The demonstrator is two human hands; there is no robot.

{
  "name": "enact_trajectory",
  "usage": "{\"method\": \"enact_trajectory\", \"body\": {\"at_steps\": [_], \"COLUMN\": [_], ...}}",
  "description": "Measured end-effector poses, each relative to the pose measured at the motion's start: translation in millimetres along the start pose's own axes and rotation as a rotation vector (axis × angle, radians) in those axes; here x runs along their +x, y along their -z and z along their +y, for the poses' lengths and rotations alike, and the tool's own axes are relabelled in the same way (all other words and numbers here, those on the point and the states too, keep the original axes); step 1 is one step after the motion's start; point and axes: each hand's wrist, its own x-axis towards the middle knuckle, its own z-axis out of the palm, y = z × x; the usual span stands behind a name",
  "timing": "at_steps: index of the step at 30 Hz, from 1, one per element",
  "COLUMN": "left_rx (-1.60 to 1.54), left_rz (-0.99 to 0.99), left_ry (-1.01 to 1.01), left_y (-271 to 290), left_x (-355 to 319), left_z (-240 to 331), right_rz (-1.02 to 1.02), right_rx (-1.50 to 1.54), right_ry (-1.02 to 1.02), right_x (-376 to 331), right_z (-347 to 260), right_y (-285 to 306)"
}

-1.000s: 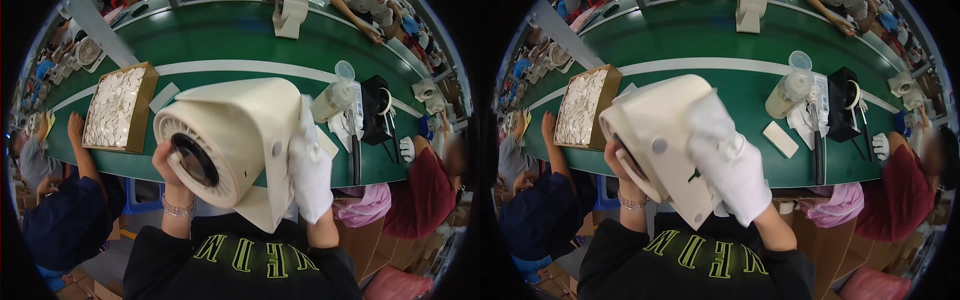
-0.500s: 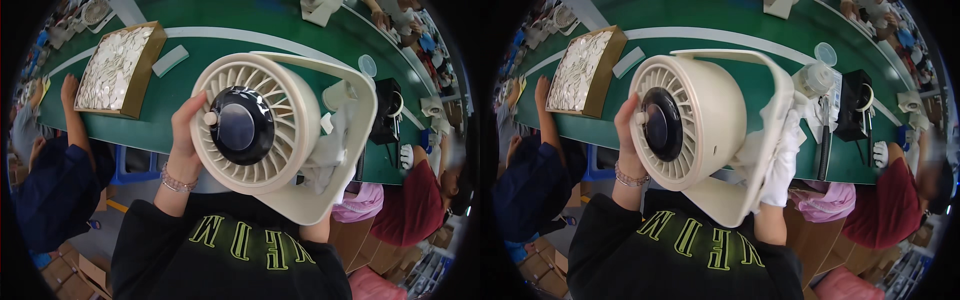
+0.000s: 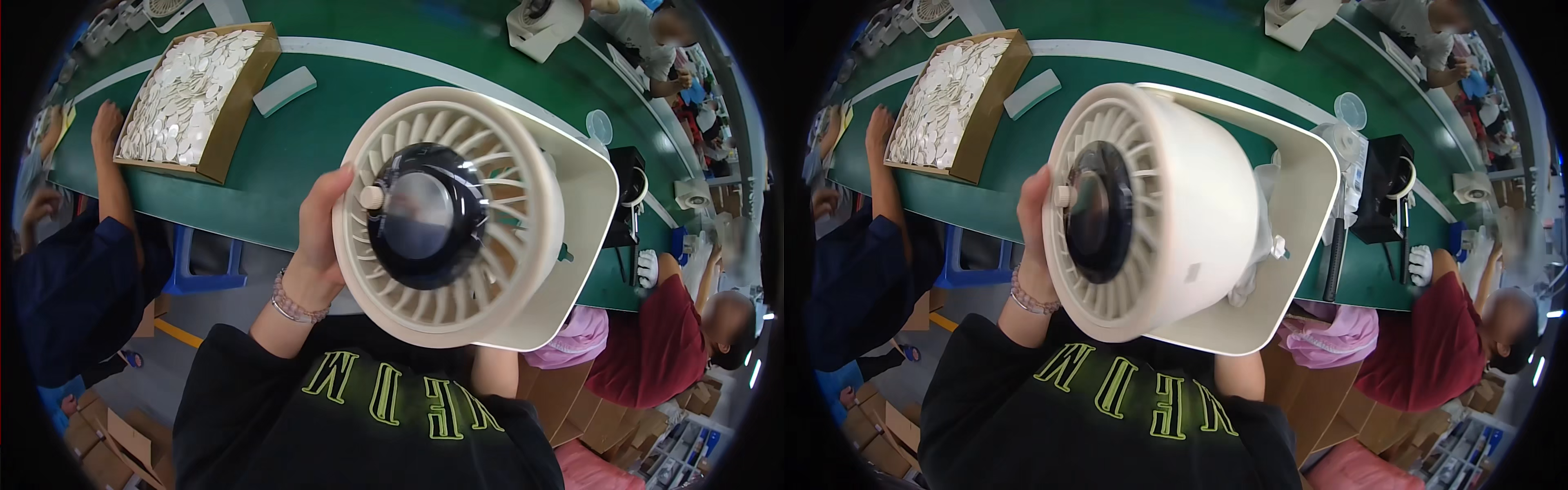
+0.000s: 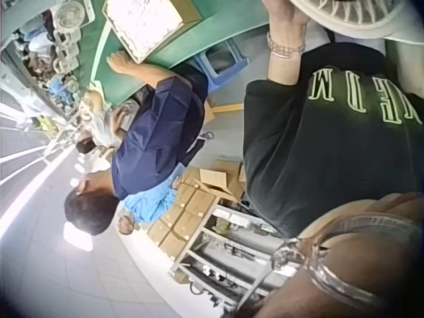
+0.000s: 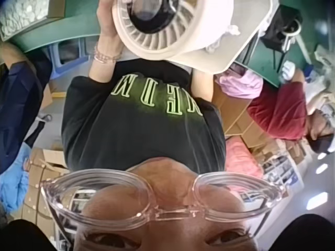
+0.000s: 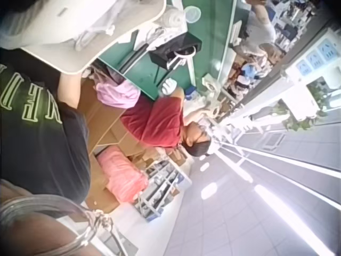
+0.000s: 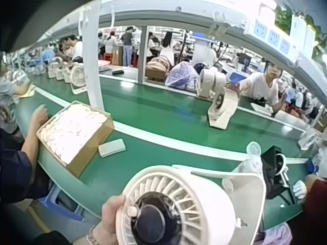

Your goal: Cleaning and inspecting a small portable electronic fan at a manufacturing station.

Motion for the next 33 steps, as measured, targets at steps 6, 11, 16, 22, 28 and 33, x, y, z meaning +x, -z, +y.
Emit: {"method": "enact_trajectory", "body": {"at_steps": [6,11,16,22,28,33], "left_rx": [0.249,0.463,0.624,0.791,0.863,0.682], "left_rz": [-0.116,-0.082,0.019,0.035,0.006,0.034], "left_ry": [0.002,-0.054,-0.184,-0.324,-0.336,-0.164], "left_y": [-11.8,-37.7,-38.2,-42.0,-28.9,-31.5], "left_x": [-15.6,-12.0,-12.0,-7.9,-9.3,-7.3], "left_z": [-11.8,-14.0,-18.9,-19.5,-2.5,-3.0], "right_rz": [0.020,0.081,0.001,-0.698,-1.133,-0.917], "right_rx": [0.202,0.333,0.295,-1.135,-0.860,-0.903], "right_ry": [-0.150,-0.219,0.202,0.899,1.018,0.853], "right_x": [24.7,25.9,39.7,16.2,4.9,-1.6], "right_z": [44.3,24.9,-148.0,-195.3,-180.9,-176.3], "right_y": [-15.5,42.0,-38.5,-99.3,-62.0,-41.4]}}
